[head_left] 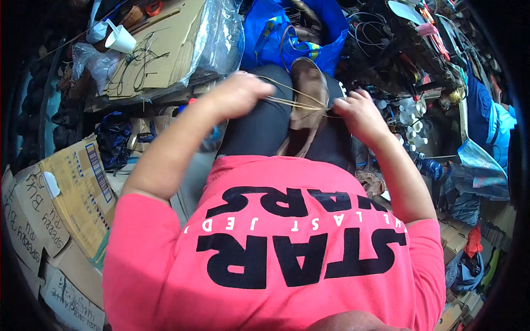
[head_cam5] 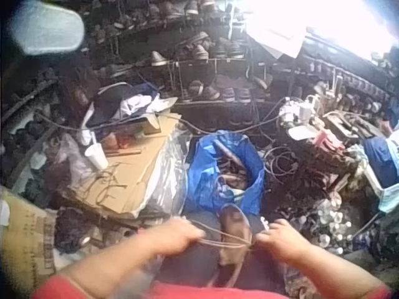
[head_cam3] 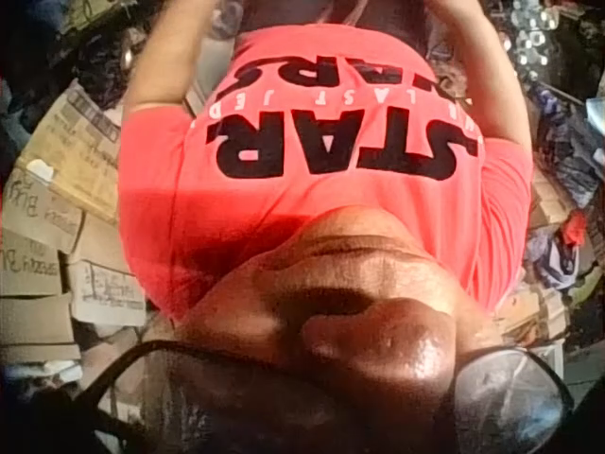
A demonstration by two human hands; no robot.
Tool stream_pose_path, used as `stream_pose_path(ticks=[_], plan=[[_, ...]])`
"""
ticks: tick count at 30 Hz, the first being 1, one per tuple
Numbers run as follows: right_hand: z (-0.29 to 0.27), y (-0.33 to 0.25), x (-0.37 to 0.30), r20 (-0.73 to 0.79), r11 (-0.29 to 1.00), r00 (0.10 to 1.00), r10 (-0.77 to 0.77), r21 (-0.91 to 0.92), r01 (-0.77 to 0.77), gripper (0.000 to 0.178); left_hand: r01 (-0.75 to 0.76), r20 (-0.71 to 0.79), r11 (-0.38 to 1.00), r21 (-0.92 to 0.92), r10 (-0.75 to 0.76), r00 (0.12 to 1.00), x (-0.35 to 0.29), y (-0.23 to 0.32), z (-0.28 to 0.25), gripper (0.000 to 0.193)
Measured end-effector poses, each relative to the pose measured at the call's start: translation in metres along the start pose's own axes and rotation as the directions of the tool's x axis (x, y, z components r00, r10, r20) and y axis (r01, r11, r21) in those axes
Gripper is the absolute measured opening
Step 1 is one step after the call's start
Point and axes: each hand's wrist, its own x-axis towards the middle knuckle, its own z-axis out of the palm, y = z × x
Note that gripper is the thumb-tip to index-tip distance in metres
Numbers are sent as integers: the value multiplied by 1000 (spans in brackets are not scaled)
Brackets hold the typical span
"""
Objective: The recorder is lacing or threading laces through a leather shoe in a workshop.
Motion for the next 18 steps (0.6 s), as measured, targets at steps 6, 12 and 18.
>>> stream_pose_path(ticks=[6, 12, 18], plan=[[-7, 76, -93, 209, 258, 682, 701, 817, -515, 11, 318, -77, 571, -757, -561, 824, -75, -24, -62, 9], [-52, -7, 11, 16, -498, 754, 656, 760, 417, 19, -280, -293, 89, -956, -214, 932, 4, 58, -93, 10], [-42, 8, -37, 153, 266, 947, 281, 936, -230, 19, 10, 98, 984, -179, 8, 995, -12, 55, -101, 19]])
